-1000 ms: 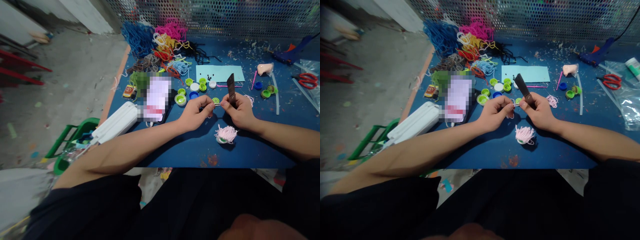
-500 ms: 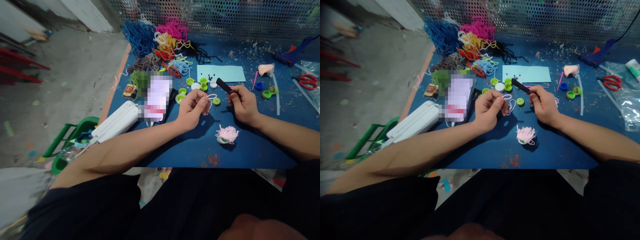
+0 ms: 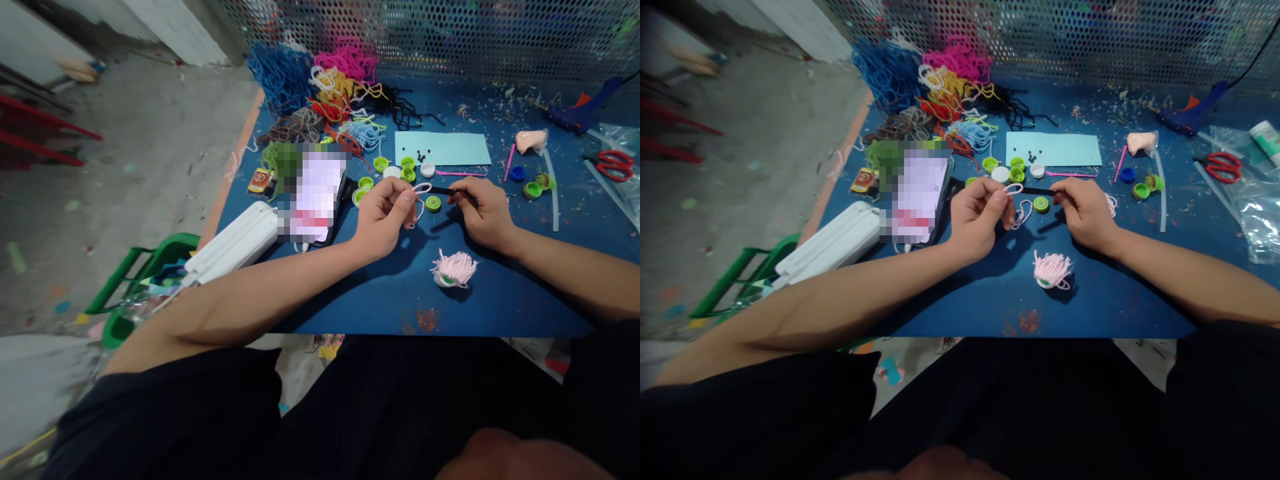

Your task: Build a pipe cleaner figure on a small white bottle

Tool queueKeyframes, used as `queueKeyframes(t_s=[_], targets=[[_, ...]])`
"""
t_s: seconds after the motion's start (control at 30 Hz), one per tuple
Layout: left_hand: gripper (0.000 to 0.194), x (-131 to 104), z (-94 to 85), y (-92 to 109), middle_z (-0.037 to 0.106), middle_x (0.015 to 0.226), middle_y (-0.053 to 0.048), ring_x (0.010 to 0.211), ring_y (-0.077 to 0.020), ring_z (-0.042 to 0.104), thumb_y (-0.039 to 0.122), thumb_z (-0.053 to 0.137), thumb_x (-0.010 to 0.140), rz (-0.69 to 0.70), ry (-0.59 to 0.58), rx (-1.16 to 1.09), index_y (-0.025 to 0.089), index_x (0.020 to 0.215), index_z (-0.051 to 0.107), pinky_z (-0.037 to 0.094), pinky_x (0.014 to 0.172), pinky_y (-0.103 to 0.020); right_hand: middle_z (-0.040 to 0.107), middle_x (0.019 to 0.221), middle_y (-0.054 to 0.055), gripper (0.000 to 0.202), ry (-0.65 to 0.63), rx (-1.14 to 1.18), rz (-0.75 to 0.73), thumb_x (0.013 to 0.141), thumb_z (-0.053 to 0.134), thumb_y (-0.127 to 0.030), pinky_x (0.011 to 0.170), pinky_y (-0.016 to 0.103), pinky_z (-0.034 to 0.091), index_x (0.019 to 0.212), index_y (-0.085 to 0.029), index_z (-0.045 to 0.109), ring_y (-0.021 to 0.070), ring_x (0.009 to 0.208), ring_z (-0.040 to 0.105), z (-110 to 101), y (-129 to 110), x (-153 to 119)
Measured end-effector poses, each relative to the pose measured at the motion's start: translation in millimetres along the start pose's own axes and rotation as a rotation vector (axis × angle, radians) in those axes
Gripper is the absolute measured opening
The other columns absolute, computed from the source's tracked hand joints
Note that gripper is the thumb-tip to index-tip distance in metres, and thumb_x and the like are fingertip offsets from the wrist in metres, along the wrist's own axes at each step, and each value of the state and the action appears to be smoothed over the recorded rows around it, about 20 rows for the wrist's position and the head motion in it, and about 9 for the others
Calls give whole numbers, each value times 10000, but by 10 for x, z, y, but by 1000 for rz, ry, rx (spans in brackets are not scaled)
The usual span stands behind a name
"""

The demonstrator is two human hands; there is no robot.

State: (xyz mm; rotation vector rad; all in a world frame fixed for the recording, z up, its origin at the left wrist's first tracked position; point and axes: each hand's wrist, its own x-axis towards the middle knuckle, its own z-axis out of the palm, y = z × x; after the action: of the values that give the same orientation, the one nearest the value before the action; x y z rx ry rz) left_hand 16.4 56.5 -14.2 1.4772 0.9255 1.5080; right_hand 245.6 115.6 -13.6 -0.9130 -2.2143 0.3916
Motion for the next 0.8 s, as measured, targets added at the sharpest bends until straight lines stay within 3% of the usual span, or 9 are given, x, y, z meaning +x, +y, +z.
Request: queueKeyframes(t_s=[0.3,0.43,0.57,0.7,0.8], targets=[[535,-4,-3,-13,599,579,49,482,-111,551,763,639,982,-62,-83,6,245,866,571,501,526,-282,781,898,46,206,5,65,-36,1053,540,-310,846,381,505,1019,-250,734,225,852,704,-33,-78,-4],[536,-7,3,-6,618,610,34,501,-110,544,754,601,1004,-87,-179,35,239,860,572,459,520,-273,769,889,54,242,16,113,-55,1082,537,-364,814,363,499,1009,-239,731,210,823,689,-42,-137,-12],[402,6,15,20,547,607,42,534,-108,486,571,647,1018,-41,-291,123,224,824,587,389,523,-266,752,864,52,285,-65,215,-64,1106,512,-395,751,330,485,1020,-221,721,179,748,652,-11,-202,-22],[283,12,13,75,416,586,64,518,-94,359,299,676,906,-57,-379,170,232,711,482,310,499,-267,733,834,40,312,-186,332,-83,1108,514,-418,695,293,462,994,-210,717,155,714,623,17,-238,-27],[261,28,0,112,384,586,68,511,-87,315,218,650,837,-63,-426,162,235,687,437,290,489,-270,703,776,15,324,-234,420,-41,1107,538,-443,663,273,446,968,-203,704,131,661,585,3,-244,-27]])
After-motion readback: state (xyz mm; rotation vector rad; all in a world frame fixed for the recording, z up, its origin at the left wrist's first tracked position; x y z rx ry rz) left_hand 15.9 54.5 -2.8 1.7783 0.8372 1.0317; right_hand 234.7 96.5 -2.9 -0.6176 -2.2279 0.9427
